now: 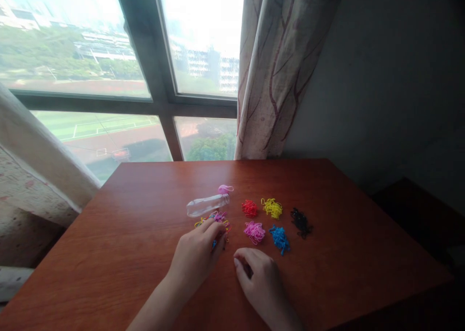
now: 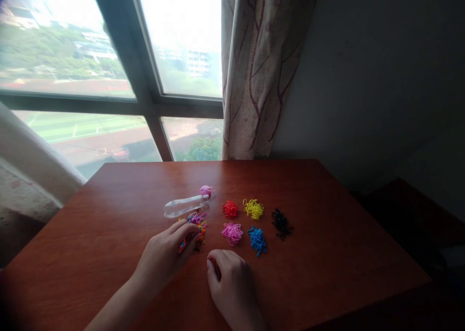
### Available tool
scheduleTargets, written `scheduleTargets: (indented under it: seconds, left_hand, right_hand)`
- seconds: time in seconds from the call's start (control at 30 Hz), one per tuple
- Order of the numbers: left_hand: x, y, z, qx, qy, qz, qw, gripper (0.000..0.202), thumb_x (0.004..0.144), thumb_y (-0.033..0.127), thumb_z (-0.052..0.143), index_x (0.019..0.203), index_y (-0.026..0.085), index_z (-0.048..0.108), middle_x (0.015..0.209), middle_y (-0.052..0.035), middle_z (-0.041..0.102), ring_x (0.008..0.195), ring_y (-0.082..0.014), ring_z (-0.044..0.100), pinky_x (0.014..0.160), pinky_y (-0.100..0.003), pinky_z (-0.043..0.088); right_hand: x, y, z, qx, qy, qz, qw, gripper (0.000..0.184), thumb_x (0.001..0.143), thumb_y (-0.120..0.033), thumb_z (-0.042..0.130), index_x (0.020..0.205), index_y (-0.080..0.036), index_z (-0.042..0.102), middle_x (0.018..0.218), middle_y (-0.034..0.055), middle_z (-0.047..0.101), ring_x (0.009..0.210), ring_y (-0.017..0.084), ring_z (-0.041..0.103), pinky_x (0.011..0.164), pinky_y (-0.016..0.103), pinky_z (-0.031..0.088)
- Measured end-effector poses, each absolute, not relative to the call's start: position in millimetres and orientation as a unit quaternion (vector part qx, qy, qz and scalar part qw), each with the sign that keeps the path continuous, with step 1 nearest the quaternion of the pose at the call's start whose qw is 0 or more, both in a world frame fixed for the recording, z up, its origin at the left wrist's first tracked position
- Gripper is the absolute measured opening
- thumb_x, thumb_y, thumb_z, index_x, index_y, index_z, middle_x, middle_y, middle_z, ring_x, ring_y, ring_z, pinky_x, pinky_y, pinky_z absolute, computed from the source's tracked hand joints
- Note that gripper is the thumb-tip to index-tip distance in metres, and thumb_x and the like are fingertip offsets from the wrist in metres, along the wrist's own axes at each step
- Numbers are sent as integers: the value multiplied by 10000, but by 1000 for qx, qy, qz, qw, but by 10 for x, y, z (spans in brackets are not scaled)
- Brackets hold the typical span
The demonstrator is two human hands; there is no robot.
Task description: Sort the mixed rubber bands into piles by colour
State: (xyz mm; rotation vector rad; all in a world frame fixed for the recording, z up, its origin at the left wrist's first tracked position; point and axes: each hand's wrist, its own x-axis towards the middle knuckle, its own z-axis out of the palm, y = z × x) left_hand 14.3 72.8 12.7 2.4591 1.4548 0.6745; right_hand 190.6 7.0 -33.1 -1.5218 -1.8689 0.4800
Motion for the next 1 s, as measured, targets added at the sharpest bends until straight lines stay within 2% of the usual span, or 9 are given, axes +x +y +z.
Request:
scheduleTargets:
  seconds: [0.07,0.3,0.47,0.67,0.8,0.93,1.0]
  left_hand:
    - [327,912,240,845,497,176,91,190,951,263,457,900,225,636,912,-39,696,756,-167,666,612,-241,448]
    - [839,1473,337,866,476,122,92,190,904,196,484,845,173,664,879,-101,703,698,-209,670,581,-276,435]
    - [940,1555,310,866,476,114,104,160,875,189,521,842,175,677,836,-96,701,707,-207,676,599,-274,453]
    - [644,1308,398,863,468,153,117,191,916,228,482,889,209,671,885,-53,701,759,-183,661,648,-262,461]
    - [220,993,282,843,472,221,135,186,943,257,474,927,212,654,925,-30,700,773,-153,653,685,-245,467]
    - [-149,701,39,794,506,295,162,183,950,283,486,900,210,646,777,-2,656,646,-124,593,624,-227,450]
    - [-251,612,-53,787,510,299,176,174,947,268,488,901,211,646,772,1,656,633,-121,585,616,-223,453]
  right_hand:
    - [1907,69,-336,-584,-712,187,341,170,897,-154,494,854,-227,641,767,2,673,701,164,629,645,243,413]
    - [1902,88,-351,-582,-709,191,349,176,889,-145,500,852,-224,652,762,4,675,696,159,630,652,238,421]
    - [1902,75,-335,-579,-709,190,354,175,884,-137,502,838,-223,647,752,2,672,686,156,628,638,234,420]
    - [1899,69,-317,-581,-710,186,352,164,884,-139,506,845,-226,639,753,-2,671,692,156,633,641,229,412]
    - [1883,69,-293,-585,-717,177,336,157,879,-128,510,819,-227,617,740,-10,661,686,155,621,627,234,383]
    - [1867,76,-277,-589,-720,175,321,165,885,-127,496,814,-230,605,729,-12,647,671,156,600,615,247,349]
    - [1862,80,-276,-592,-721,173,316,170,886,-125,491,816,-231,604,724,-14,641,666,157,594,614,254,339]
